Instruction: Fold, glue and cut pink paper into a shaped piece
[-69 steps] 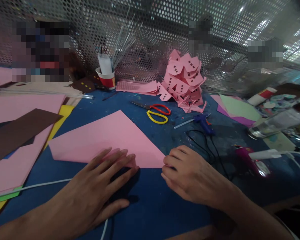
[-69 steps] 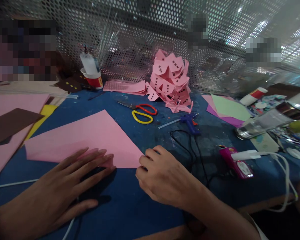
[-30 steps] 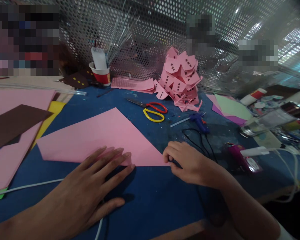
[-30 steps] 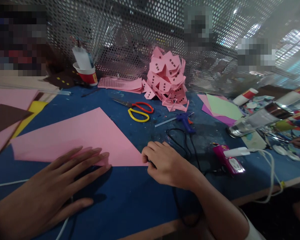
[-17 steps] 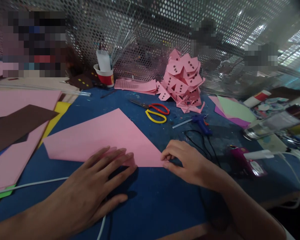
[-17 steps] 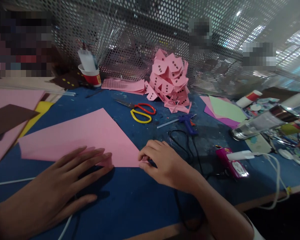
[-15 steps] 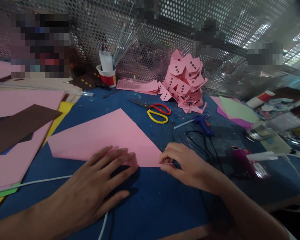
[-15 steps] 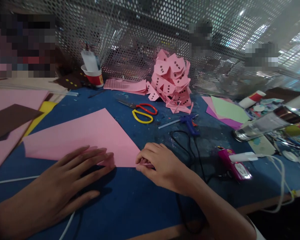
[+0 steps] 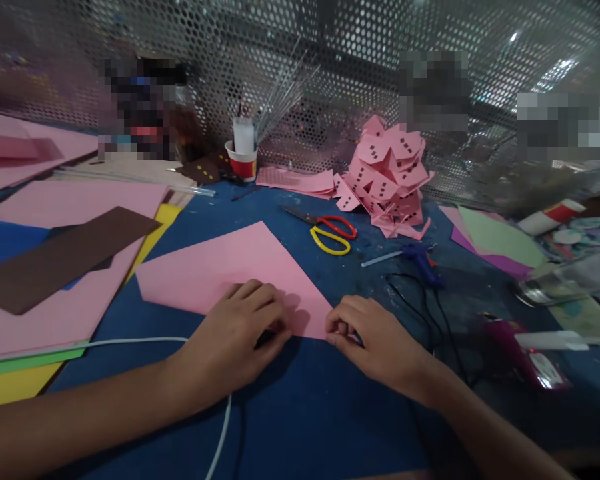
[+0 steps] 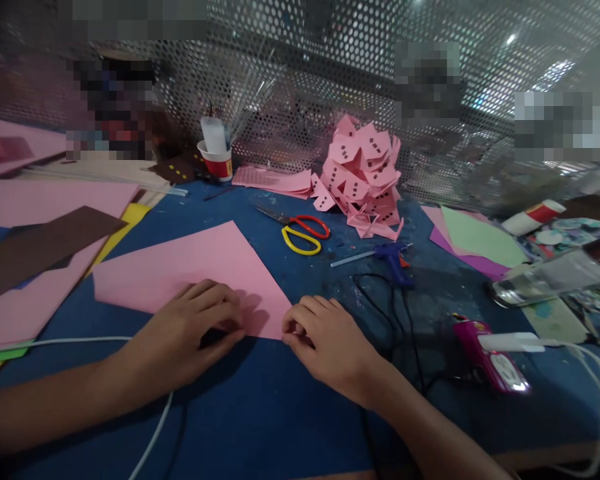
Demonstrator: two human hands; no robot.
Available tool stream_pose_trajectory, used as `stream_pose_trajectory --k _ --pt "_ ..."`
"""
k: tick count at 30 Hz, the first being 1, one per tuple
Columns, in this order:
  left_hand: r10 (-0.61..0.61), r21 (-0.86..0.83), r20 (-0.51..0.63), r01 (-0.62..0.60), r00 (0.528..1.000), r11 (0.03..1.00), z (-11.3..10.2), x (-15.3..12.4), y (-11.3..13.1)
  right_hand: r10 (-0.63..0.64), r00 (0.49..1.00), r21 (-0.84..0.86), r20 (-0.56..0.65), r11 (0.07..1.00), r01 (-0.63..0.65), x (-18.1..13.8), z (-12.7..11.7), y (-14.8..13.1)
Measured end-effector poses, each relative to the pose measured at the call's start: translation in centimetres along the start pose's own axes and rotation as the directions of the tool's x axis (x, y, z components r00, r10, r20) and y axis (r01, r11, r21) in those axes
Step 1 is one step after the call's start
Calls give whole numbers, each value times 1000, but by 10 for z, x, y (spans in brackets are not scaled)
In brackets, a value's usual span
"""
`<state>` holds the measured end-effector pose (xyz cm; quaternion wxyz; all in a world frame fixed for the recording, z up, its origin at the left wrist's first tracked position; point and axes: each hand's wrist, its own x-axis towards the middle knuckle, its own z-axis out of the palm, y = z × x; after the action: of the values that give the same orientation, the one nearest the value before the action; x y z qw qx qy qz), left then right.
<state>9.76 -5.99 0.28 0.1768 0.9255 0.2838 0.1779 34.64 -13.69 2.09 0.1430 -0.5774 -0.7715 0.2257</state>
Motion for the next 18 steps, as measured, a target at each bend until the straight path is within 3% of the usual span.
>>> stream_pose_trajectory --k 5,18 --pt "-46 69 -33 48 998 996 3 6 5 8 1000 -25 0 1000 -8 0 1 -2" --pt "-55 40 -30 56 998 998 0 2 3 7 1000 -23 7 1000 -7 1 0 -2"
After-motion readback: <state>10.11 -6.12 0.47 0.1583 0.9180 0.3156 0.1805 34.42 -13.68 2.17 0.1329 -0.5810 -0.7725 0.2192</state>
